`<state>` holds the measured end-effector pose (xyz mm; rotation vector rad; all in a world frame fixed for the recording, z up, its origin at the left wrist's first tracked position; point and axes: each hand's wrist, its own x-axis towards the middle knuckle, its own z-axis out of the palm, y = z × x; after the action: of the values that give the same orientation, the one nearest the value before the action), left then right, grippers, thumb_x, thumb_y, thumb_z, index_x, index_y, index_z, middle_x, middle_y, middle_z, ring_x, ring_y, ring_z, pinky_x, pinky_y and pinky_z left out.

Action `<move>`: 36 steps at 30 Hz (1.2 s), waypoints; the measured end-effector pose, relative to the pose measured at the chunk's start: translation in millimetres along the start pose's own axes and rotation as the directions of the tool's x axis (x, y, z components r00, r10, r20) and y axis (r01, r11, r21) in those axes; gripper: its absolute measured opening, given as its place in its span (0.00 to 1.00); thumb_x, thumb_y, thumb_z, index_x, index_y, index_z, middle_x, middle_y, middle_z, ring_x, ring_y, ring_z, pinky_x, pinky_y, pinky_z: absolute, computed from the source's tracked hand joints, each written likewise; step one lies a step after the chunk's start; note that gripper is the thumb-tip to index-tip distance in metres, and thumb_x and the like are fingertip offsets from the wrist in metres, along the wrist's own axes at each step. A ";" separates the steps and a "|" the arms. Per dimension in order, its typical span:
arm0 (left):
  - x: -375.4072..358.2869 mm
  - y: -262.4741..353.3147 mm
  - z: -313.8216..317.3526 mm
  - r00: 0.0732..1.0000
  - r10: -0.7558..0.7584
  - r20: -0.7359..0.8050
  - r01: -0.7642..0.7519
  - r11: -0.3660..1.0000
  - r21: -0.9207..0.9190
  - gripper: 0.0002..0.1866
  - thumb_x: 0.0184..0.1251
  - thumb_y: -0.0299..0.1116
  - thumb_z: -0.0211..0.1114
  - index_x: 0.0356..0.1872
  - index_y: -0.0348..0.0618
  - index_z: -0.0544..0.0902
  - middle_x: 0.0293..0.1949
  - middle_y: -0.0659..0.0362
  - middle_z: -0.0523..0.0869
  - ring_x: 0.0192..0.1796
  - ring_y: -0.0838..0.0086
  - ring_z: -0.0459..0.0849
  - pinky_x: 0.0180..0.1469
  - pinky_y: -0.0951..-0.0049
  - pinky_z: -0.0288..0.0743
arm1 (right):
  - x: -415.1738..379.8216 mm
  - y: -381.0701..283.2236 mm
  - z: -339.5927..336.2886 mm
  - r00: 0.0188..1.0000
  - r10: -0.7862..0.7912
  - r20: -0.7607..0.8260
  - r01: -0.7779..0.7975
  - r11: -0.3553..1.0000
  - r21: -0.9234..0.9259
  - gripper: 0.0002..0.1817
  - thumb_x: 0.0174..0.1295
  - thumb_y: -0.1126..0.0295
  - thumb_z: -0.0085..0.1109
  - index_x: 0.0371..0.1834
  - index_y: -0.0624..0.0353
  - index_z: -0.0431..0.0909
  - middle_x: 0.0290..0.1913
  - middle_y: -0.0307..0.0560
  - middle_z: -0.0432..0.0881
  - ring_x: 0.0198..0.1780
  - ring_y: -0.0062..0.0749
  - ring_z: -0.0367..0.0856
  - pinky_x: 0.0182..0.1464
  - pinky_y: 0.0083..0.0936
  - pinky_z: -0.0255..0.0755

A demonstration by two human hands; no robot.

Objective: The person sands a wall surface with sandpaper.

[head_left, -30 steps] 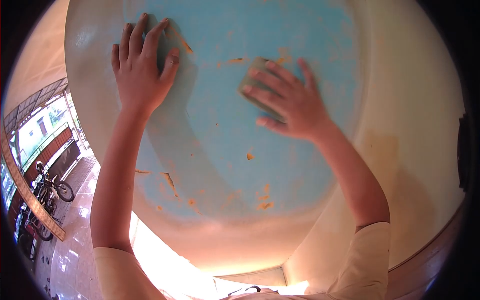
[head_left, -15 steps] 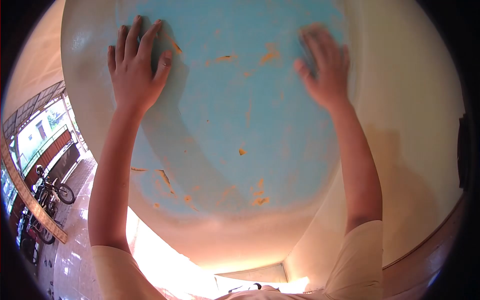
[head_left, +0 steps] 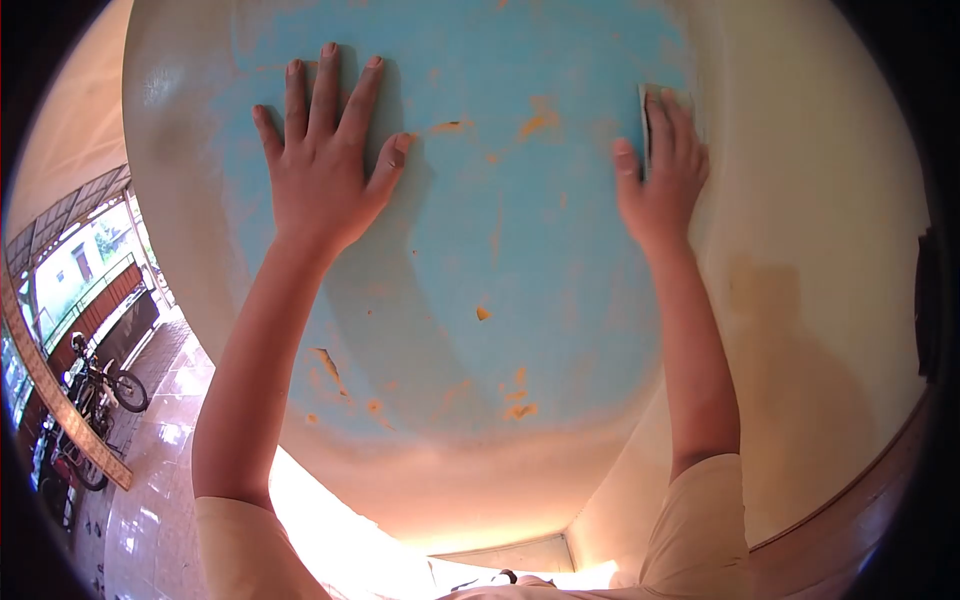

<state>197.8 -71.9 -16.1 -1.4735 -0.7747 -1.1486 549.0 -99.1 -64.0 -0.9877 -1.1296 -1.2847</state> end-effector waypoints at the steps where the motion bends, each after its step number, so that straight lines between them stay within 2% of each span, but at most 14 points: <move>1: 0.1 0.8 -0.2 1.000 0.000 0.005 0.000 1.000 -0.001 0.36 0.73 0.62 0.52 0.79 0.66 0.64 0.82 0.55 0.57 0.83 0.46 0.52 0.75 0.25 0.44 | -6.8 -18.5 -2.5 1.000 -0.012 0.007 0.012 1.000 -0.020 0.35 0.69 0.38 0.52 0.74 0.44 0.70 0.76 0.46 0.68 0.78 0.47 0.60 0.73 0.66 0.48; 5: 1.6 1.5 -1.5 1.000 -0.018 0.013 0.018 1.000 -0.008 0.35 0.74 0.60 0.53 0.80 0.66 0.63 0.83 0.57 0.55 0.84 0.50 0.49 0.78 0.31 0.39 | -34.6 -36.5 -21.7 0.901 -0.353 0.251 0.333 0.935 0.120 0.34 0.68 0.38 0.53 0.74 0.41 0.71 0.76 0.42 0.68 0.79 0.45 0.59 0.75 0.65 0.46; 9: 0.4 1.1 -1.0 1.000 -0.019 0.015 0.020 1.000 -0.011 0.35 0.74 0.60 0.53 0.80 0.66 0.63 0.83 0.56 0.55 0.84 0.50 0.49 0.78 0.32 0.39 | 4.4 11.1 -13.7 0.983 -0.138 0.125 0.147 0.987 -0.066 0.34 0.68 0.41 0.55 0.74 0.42 0.70 0.76 0.43 0.68 0.79 0.47 0.60 0.75 0.65 0.46; 12: -0.5 1.8 -1.6 1.000 -0.024 0.019 0.024 0.999 -0.021 0.35 0.74 0.60 0.53 0.80 0.66 0.64 0.83 0.57 0.55 0.84 0.50 0.49 0.78 0.33 0.40 | 3.0 -7.5 -2.1 1.000 0.004 -0.010 -0.003 0.999 0.053 0.34 0.68 0.41 0.55 0.74 0.42 0.69 0.76 0.43 0.68 0.79 0.47 0.59 0.75 0.67 0.45; 14: -2.0 1.4 -2.0 1.000 -0.013 0.012 0.013 1.000 -0.027 0.35 0.74 0.60 0.54 0.79 0.66 0.64 0.83 0.56 0.56 0.83 0.49 0.51 0.78 0.31 0.42 | -16.9 -28.9 -10.1 0.997 -0.068 0.038 0.066 0.997 0.038 0.36 0.67 0.40 0.55 0.74 0.44 0.69 0.76 0.44 0.68 0.79 0.47 0.59 0.74 0.66 0.46; 16: -1.9 0.1 -3.4 1.000 0.001 0.002 -0.001 1.000 -0.029 0.35 0.73 0.59 0.54 0.79 0.67 0.65 0.82 0.56 0.57 0.83 0.48 0.52 0.77 0.29 0.45 | -28.1 -41.5 -24.9 0.904 -0.352 0.242 0.333 0.936 0.117 0.35 0.67 0.40 0.55 0.73 0.46 0.70 0.76 0.46 0.68 0.78 0.48 0.60 0.74 0.66 0.47; 20: -1.9 1.3 -5.5 1.000 -0.015 0.023 0.016 0.999 -0.031 0.34 0.74 0.59 0.53 0.79 0.66 0.64 0.83 0.58 0.56 0.84 0.51 0.50 0.79 0.34 0.41 | -4.6 25.2 -17.0 0.975 -0.173 0.142 0.180 0.983 -0.036 0.32 0.70 0.43 0.53 0.72 0.46 0.71 0.75 0.48 0.68 0.78 0.50 0.60 0.74 0.67 0.47; 21: -1.9 2.9 -5.9 1.000 -0.018 0.025 0.019 0.999 -0.035 0.34 0.74 0.59 0.53 0.79 0.66 0.64 0.83 0.58 0.56 0.84 0.51 0.50 0.79 0.35 0.41 | 1.8 26.6 -16.3 0.998 -0.026 0.062 0.028 0.999 -0.029 0.33 0.70 0.42 0.54 0.72 0.48 0.71 0.75 0.48 0.69 0.78 0.51 0.60 0.74 0.67 0.47; 24: -1.7 3.0 -4.5 0.999 -0.025 0.032 0.026 0.999 -0.025 0.34 0.74 0.58 0.53 0.79 0.66 0.64 0.83 0.58 0.56 0.84 0.51 0.50 0.79 0.35 0.41 | -12.0 0.8 -3.7 0.998 -0.046 0.031 0.045 0.998 0.050 0.34 0.68 0.42 0.56 0.72 0.48 0.71 0.75 0.48 0.68 0.79 0.52 0.59 0.74 0.68 0.47; 28: -2.3 2.3 -4.5 0.999 -0.020 0.030 0.021 0.999 -0.025 0.34 0.74 0.58 0.53 0.79 0.66 0.64 0.83 0.58 0.56 0.84 0.51 0.50 0.79 0.35 0.41 | -11.8 -10.3 -29.2 0.857 -0.413 0.308 0.409 0.909 0.081 0.32 0.67 0.42 0.56 0.72 0.42 0.71 0.76 0.45 0.67 0.80 0.50 0.56 0.74 0.69 0.45; 30: -2.1 3.0 -4.8 1.000 -0.018 0.024 0.019 0.999 -0.040 0.34 0.73 0.58 0.54 0.79 0.66 0.64 0.83 0.58 0.56 0.84 0.51 0.50 0.80 0.35 0.40 | -2.9 5.3 -21.8 0.897 -0.341 0.281 0.346 0.938 0.032 0.33 0.67 0.41 0.57 0.73 0.40 0.70 0.77 0.44 0.65 0.81 0.48 0.55 0.74 0.71 0.43; 32: -1.3 3.9 -5.4 0.999 -0.019 0.026 0.021 0.999 -0.048 0.35 0.73 0.57 0.55 0.79 0.66 0.64 0.83 0.58 0.56 0.84 0.51 0.50 0.80 0.35 0.41 | -2.6 7.4 -13.4 0.989 -0.048 0.138 0.044 0.999 0.028 0.36 0.65 0.40 0.58 0.74 0.40 0.68 0.78 0.43 0.63 0.81 0.47 0.54 0.75 0.72 0.40; 34: -2.3 3.8 -6.3 0.999 -0.032 0.032 0.033 0.998 -0.049 0.35 0.73 0.57 0.55 0.79 0.66 0.64 0.83 0.58 0.56 0.84 0.51 0.50 0.80 0.35 0.41 | -19.4 -32.9 -16.2 0.996 -0.038 0.082 0.034 0.998 0.048 0.36 0.66 0.40 0.58 0.75 0.40 0.66 0.79 0.43 0.62 0.81 0.47 0.55 0.75 0.72 0.40; 36: -1.8 3.5 -6.4 0.999 -0.026 0.037 0.028 0.999 -0.045 0.35 0.73 0.56 0.56 0.79 0.66 0.64 0.83 0.58 0.56 0.84 0.51 0.50 0.79 0.35 0.41 | -32.8 -64.2 -29.1 0.873 -0.351 0.338 0.302 0.934 0.192 0.35 0.68 0.41 0.55 0.75 0.42 0.67 0.79 0.42 0.62 0.80 0.47 0.57 0.73 0.73 0.42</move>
<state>198.8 -78.7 -19.2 -1.5297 -0.8005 -1.1696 488.7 -125.0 -105.5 -0.9886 -1.7128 -1.2970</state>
